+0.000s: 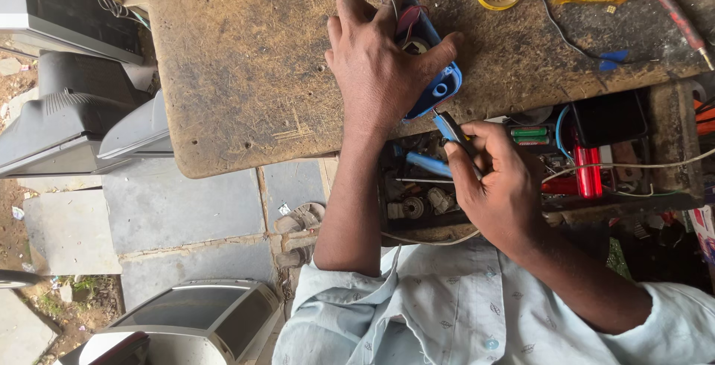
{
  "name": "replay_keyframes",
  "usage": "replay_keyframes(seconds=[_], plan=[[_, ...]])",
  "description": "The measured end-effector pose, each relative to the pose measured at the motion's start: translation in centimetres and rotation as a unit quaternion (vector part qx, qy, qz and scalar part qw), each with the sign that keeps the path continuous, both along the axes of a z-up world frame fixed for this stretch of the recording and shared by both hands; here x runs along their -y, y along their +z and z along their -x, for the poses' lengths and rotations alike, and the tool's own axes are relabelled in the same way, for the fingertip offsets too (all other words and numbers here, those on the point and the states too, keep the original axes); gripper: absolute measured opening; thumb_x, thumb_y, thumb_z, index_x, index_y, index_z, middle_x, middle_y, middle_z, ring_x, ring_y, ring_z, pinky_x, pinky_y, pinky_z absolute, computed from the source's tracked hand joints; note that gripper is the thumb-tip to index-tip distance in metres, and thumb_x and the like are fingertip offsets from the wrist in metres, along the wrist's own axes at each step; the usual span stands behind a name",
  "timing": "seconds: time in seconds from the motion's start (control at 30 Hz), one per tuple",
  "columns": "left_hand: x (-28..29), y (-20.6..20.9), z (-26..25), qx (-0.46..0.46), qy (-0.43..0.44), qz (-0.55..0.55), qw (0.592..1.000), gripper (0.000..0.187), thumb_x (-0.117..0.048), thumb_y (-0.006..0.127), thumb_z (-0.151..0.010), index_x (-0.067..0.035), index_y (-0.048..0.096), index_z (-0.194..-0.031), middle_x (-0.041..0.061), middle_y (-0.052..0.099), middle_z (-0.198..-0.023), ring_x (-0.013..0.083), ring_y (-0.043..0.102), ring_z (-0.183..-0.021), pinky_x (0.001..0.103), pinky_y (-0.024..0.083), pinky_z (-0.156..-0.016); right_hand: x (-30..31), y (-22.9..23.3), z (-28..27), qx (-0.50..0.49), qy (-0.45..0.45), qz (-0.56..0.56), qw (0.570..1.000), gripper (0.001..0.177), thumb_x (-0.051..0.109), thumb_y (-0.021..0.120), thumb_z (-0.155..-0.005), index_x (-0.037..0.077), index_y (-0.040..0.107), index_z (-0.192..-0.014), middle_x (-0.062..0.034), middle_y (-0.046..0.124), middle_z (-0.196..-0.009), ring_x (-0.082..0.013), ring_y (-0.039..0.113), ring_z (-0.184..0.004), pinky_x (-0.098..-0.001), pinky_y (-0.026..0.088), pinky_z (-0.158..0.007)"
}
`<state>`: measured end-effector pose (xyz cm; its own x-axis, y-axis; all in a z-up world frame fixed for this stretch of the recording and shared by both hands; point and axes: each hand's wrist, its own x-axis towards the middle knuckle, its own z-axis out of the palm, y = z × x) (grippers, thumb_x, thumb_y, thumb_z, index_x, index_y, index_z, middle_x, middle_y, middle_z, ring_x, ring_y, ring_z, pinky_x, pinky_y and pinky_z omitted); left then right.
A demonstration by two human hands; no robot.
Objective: The person uses a soldering iron to work on wires inside a small blue plastic housing, then uses pliers to cut and adjust wires, and a screwdriver to tighten screws on the housing. The person handles the housing and tools throughout the process.
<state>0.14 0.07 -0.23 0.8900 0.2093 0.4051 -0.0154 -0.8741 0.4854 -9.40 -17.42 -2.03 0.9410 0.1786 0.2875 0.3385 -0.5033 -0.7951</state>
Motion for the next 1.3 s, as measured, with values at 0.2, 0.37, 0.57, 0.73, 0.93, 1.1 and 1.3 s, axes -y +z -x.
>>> replay_keyframes(seconds=[0.2,0.37,0.57,0.73,0.93,1.1,1.3], plan=[[-0.2,-0.4,0.2,0.025,-0.005,-0.004,1.0,0.073,-0.062,0.09,-0.066,-0.011,0.075,-0.116,0.014,0.047,-0.113,0.0349,0.054,-0.105,0.054,0.051,-0.084,0.4,0.2,1.2,-0.069,0.043,-0.166,0.983,0.037,-0.005,0.067,-0.096,-0.006,0.053,-0.13,-0.0063,0.07,-0.099,-0.0071,0.068,-0.082,-0.0196,0.053,-0.067],[-0.3,-0.9,0.0,0.037,-0.007,-0.011,0.999,0.072,-0.061,0.092,-0.066,-0.011,0.076,-0.114,0.014,0.047,-0.11,0.034,0.055,-0.103,0.053,0.052,-0.08,0.8,-0.7,2.4,-0.105,0.031,-0.219,0.97,0.034,-0.005,0.068,-0.1,-0.007,0.057,-0.132,-0.0097,0.069,-0.104,-0.0098,0.069,-0.093,-0.022,0.059,-0.081],[-0.2,-0.7,0.1,0.046,-0.01,-0.003,0.999,0.07,-0.059,0.092,-0.065,-0.01,0.078,-0.113,0.015,0.048,-0.11,0.036,0.055,-0.104,0.054,0.052,-0.079,1.1,-1.5,3.2,-0.182,-0.007,-0.243,0.953,0.027,0.003,0.068,-0.101,-0.007,0.063,-0.125,-0.0072,0.073,-0.094,-0.0069,0.065,-0.075,-0.0214,0.055,-0.065],[-0.1,-0.5,0.0,0.019,0.004,-0.005,1.0,0.07,-0.061,0.092,-0.063,-0.01,0.078,-0.108,0.015,0.048,-0.111,0.0356,0.055,-0.105,0.054,0.051,-0.082,0.9,-2.2,2.2,-0.054,-0.03,-0.113,0.992,0.017,0.002,0.065,-0.107,-0.006,0.058,-0.12,-0.0101,0.072,-0.092,-0.0115,0.07,-0.081,-0.0248,0.055,-0.071],[-0.1,-0.6,0.0,0.019,0.002,-0.003,1.0,0.068,-0.062,0.09,-0.065,-0.012,0.077,-0.109,0.014,0.049,-0.111,0.0344,0.054,-0.106,0.053,0.052,-0.086,0.7,-2.1,1.9,0.112,0.009,-0.021,0.993,0.02,-0.002,0.066,-0.104,-0.006,0.059,-0.123,-0.0156,0.073,-0.094,-0.0201,0.076,-0.086,-0.0298,0.059,-0.071],[-0.1,-0.4,0.0,0.021,-0.003,0.005,1.0,0.075,-0.063,0.091,-0.064,-0.011,0.076,-0.117,0.014,0.049,-0.11,0.0348,0.054,-0.104,0.054,0.051,-0.083,0.0,-2.8,2.4,0.057,-0.024,-0.093,0.994,0.032,0.002,0.072,-0.102,-0.007,0.055,-0.127,-0.0129,0.073,-0.092,-0.02,0.074,-0.08,-0.0314,0.059,-0.068],[0.0,-0.3,0.0,0.01,0.004,0.008,1.0,0.074,-0.062,0.09,-0.063,-0.011,0.076,-0.115,0.014,0.049,-0.111,0.0353,0.054,-0.105,0.054,0.051,-0.083,0.8,-2.5,1.2,0.16,-0.032,0.071,0.984,0.035,0.001,0.079,-0.098,-0.008,0.062,-0.127,-0.0202,0.072,-0.096,-0.0281,0.074,-0.082,-0.0361,0.058,-0.069]])
